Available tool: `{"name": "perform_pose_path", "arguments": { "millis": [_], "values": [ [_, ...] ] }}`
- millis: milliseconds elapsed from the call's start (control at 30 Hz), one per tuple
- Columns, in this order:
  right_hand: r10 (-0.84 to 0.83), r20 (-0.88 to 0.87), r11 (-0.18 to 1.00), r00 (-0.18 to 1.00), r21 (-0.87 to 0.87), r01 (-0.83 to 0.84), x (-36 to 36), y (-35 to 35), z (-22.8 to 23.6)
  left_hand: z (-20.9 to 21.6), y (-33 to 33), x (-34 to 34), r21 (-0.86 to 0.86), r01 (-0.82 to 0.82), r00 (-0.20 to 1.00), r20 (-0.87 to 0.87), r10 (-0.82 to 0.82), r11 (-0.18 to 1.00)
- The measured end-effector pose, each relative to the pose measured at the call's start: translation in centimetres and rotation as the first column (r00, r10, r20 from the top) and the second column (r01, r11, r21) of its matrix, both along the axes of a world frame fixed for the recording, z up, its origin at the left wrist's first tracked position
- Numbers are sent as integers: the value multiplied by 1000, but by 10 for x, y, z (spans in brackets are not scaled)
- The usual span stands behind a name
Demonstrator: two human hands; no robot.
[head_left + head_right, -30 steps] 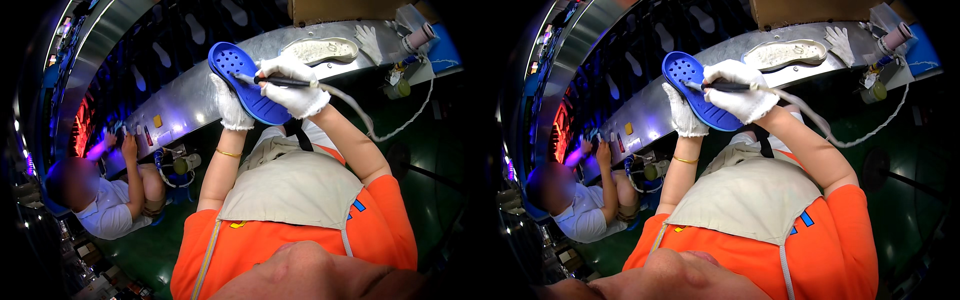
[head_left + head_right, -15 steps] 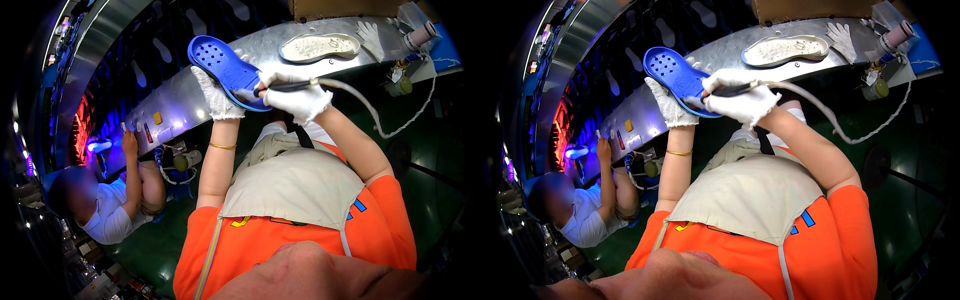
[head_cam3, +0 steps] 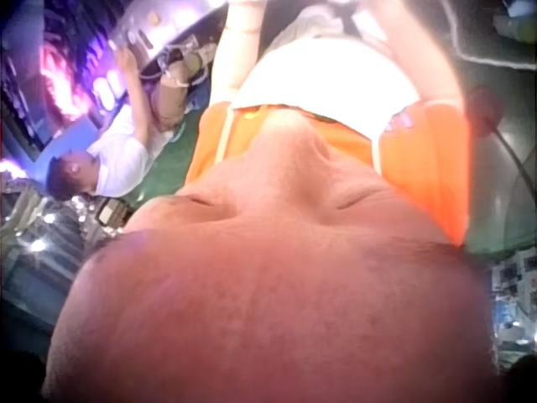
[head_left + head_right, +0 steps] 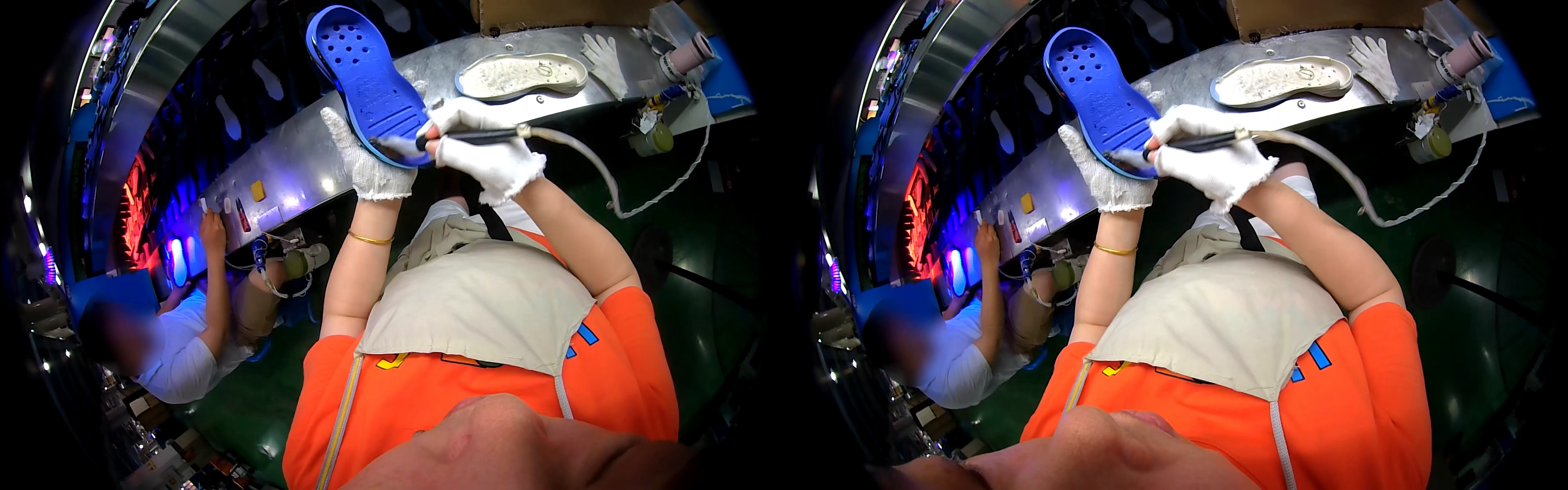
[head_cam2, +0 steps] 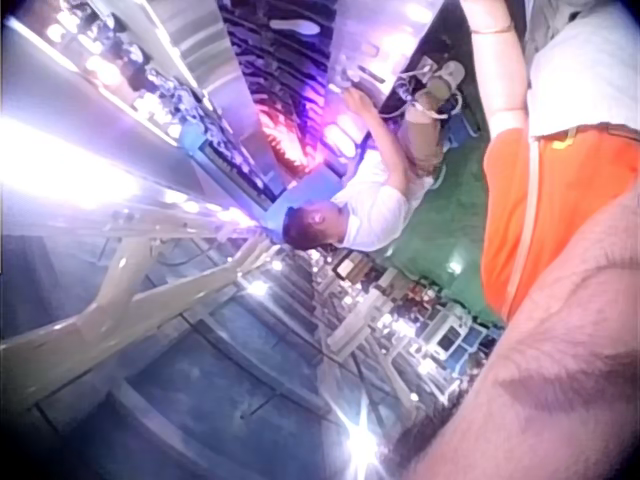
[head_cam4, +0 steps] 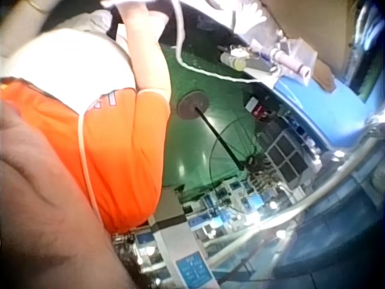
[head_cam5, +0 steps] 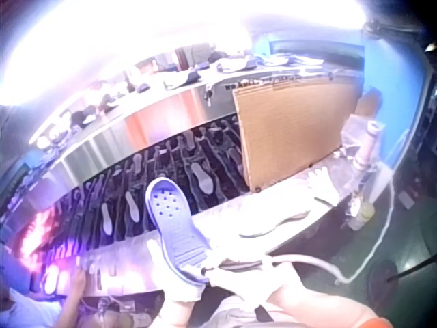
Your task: The person applies adhesive to a blue shoe sole using a brush, meticulously coating the bottom surface and inner rim before placing it on a workspace tray.
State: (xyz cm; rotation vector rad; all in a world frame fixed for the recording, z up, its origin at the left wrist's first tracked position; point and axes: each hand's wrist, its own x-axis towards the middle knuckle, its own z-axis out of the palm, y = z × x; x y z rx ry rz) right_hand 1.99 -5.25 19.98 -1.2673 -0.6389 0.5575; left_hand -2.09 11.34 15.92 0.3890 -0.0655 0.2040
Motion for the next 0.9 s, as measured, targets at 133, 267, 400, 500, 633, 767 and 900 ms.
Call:
{"name": "perform_pose_path", "arguments": {
  "millis": [133, 267, 400, 500, 633, 767, 900],
  "values": [
    [-32, 27, 998, 999, 62, 30, -3, 3, -6, 17, -10, 0, 162, -165, 970, -150, 190, 973],
    [56, 53, 997, 997, -49, -54, -1, 1, 3, 13, -2, 3, 185, -151, 975, -133, 177, 971],
    [29, -39, 999, 999, 35, -28, 9, 0, -6, 21, 0, 4, 205, -105, 983, -126, 132, 973],
    [131, 164, 991, 978, -17, -130, 13, 0, -10, 11, 16, 9, 146, -49, 989, -133, 68, 988],
    [102, -83, 993, 991, -59, -107, 21, -1, -1, 21, 14, 10, 169, 5, 992, -123, 16, 986],
    [143, -15, 988, 990, -60, -144, 21, -2, -13, 22, 20, 16, 167, 27, 993, -121, -7, 986],
    [283, -342, 959, 896, 120, -257, 15, -10, -22, 28, 28, 15, 89, 114, 993, -50, -110, 989]
  ]
}}
